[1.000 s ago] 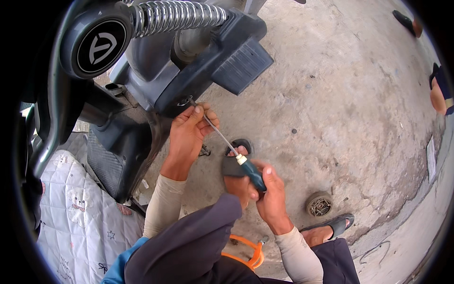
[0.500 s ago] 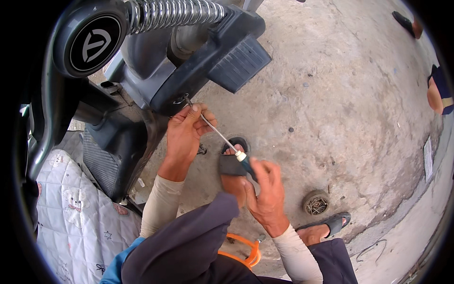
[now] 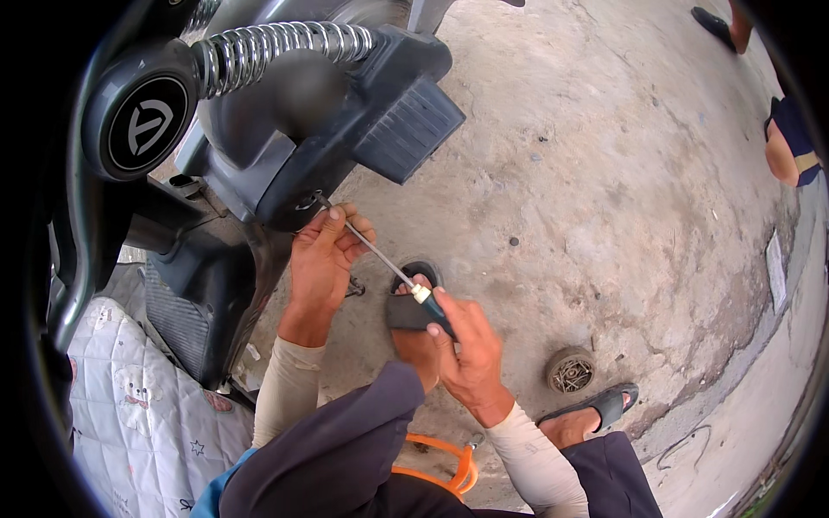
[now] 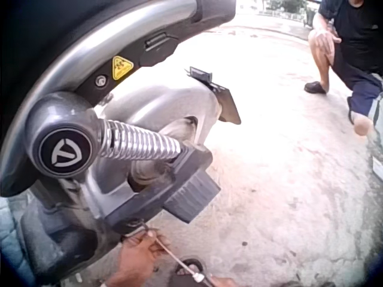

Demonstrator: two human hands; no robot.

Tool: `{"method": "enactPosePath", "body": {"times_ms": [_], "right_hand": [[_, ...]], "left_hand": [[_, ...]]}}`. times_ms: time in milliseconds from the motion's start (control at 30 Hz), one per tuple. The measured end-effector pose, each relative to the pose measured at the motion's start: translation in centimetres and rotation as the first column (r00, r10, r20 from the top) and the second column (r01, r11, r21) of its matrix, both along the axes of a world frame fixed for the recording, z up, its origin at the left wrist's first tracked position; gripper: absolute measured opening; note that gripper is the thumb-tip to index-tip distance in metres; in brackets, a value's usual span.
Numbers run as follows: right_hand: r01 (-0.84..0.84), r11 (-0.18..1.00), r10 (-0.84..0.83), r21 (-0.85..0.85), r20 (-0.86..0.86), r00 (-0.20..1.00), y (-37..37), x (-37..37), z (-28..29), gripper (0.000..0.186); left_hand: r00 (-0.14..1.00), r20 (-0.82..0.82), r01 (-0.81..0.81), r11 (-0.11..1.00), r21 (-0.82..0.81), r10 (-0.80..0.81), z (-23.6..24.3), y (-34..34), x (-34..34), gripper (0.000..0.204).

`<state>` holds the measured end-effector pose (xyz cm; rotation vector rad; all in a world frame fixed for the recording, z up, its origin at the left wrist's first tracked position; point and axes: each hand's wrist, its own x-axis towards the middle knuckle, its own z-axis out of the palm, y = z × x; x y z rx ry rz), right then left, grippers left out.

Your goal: The person selects a screwdriver from a tray of tools and uses it to remove screws from a scooter's footrest cover. They remove the cover, then reattach it by screwing the screws back in.

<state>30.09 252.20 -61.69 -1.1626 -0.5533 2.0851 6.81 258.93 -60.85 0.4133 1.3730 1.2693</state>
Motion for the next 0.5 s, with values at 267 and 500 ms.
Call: {"method": "enactPosePath", "body": {"times_ms": [267,500], "right_hand": [[-0.066,0.98,0.027,0.188,0.203,0.979,-0.2,-0.4,-0.4,0.039],[-0.1,0.993,0.09,0.061,0.15,0.985,-0.5,0.3,-0.5,0.037]], "left_hand": [[0.998,0.044,-0.044,0.996,0.079,0.041,-0.3,0.5,-0.7,0.024],[0.994,0.104,-0.035,0.995,0.089,0.026,0.3,0.3,-0.2,0.026]]}}
